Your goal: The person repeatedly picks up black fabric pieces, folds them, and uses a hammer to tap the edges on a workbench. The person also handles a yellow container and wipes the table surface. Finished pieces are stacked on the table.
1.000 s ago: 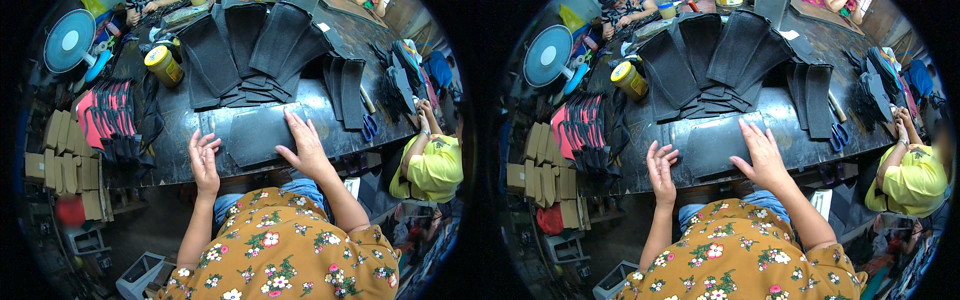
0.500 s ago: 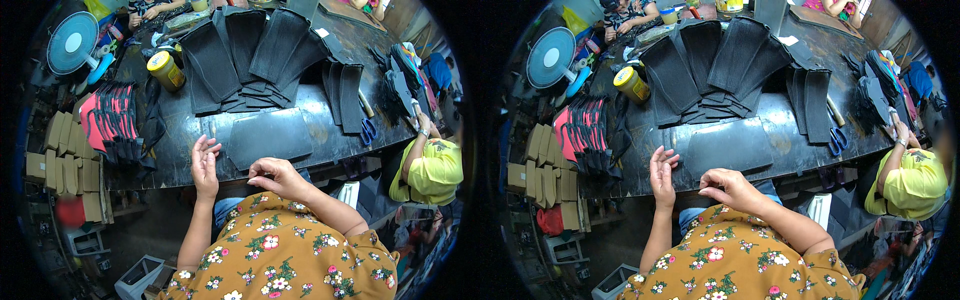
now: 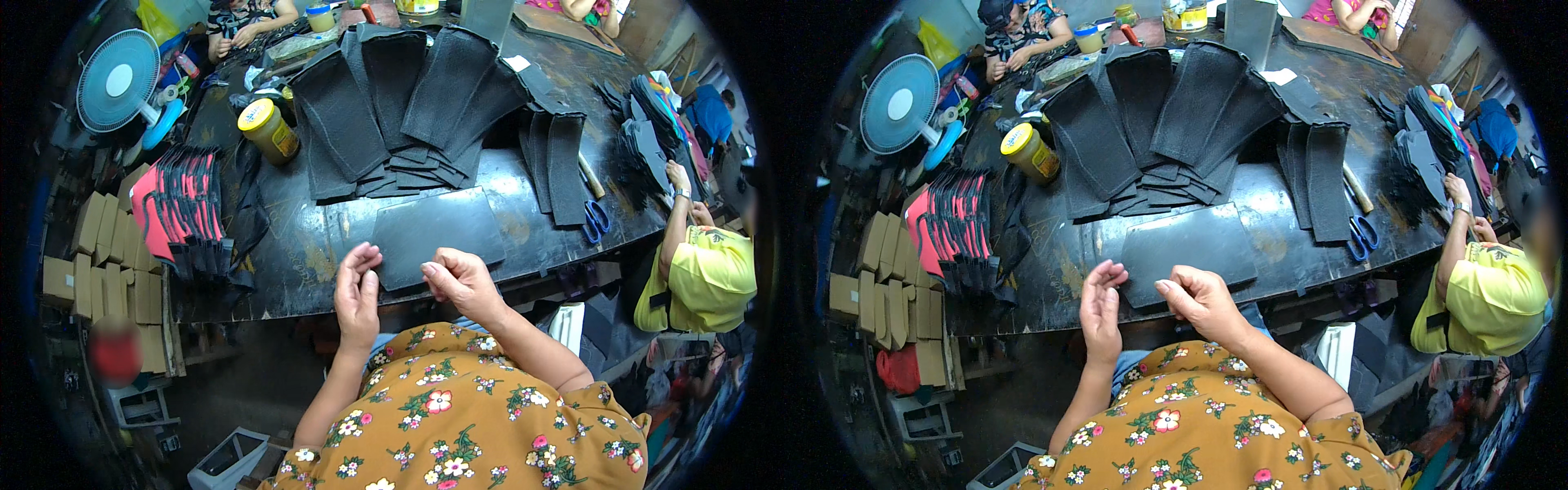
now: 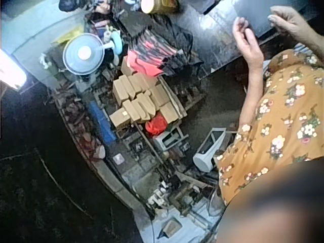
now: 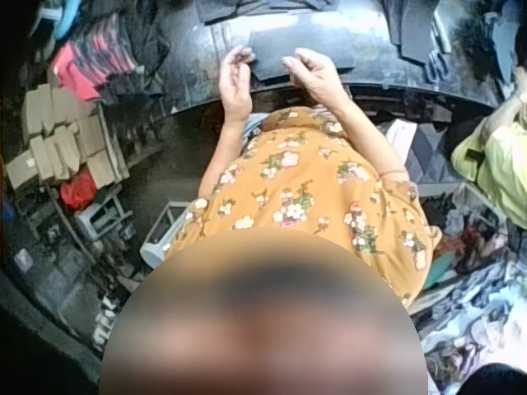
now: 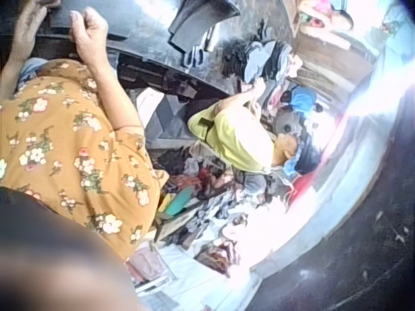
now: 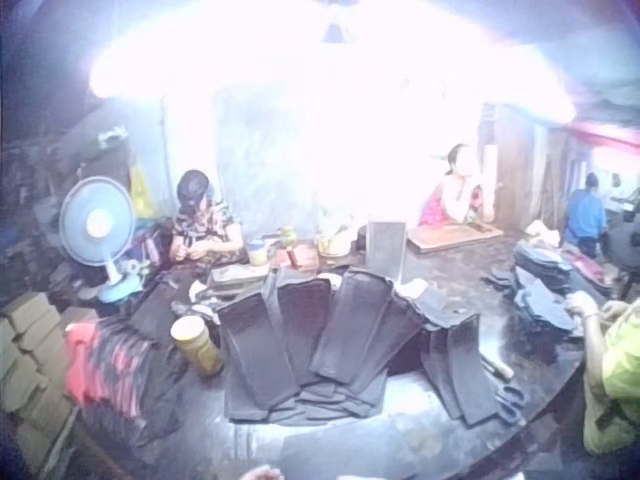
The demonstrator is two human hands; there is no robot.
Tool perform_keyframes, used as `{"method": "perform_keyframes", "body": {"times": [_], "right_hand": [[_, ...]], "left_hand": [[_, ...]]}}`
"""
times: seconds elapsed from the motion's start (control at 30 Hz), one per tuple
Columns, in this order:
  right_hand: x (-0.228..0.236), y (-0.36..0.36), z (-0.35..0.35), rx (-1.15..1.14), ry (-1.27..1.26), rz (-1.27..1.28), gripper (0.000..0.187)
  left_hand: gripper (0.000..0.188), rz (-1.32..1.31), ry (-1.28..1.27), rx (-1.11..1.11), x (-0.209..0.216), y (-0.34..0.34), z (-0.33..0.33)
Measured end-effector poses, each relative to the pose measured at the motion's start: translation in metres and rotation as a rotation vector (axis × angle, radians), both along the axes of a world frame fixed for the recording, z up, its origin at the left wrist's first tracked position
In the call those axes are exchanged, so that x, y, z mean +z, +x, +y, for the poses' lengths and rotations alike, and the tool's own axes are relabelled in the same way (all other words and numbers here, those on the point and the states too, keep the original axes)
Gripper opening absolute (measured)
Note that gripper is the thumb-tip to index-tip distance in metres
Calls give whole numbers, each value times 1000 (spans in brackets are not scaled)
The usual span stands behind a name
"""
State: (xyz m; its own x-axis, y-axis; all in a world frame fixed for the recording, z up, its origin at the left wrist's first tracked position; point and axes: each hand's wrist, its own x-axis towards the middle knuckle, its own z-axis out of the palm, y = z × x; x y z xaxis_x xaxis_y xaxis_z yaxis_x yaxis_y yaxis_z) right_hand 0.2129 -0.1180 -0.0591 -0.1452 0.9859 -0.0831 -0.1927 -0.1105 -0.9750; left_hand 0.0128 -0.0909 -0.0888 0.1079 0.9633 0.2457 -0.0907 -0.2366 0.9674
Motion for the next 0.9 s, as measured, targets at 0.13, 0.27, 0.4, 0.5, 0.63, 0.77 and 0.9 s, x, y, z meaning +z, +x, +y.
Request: {"method": "perform_keyframes", "body": {"times": [0.13,0.27,0.4,0.5,0.63,0.77,0.9], "right_hand": [[4,-9,4,17,133,-61,19],[8,-17,5,15,241,42,18],[9,-11,2,50,201,-23,26],[8,-5,0,41,67,35,36],[4,-4,0,11,59,96,37],[2,-7,1,-9,116,73,33],[2,-10,0,15,111,145,23]], "left_hand": [[39,347,223,69,18,9,-16],[41,326,234,17,27,12,-18],[43,152,144,-70,25,22,-22],[44,63,57,-121,22,27,-26],[44,36,19,-178,21,30,-28],[44,46,16,-183,21,32,-29],[45,-1,-20,-176,19,32,-31]]}}
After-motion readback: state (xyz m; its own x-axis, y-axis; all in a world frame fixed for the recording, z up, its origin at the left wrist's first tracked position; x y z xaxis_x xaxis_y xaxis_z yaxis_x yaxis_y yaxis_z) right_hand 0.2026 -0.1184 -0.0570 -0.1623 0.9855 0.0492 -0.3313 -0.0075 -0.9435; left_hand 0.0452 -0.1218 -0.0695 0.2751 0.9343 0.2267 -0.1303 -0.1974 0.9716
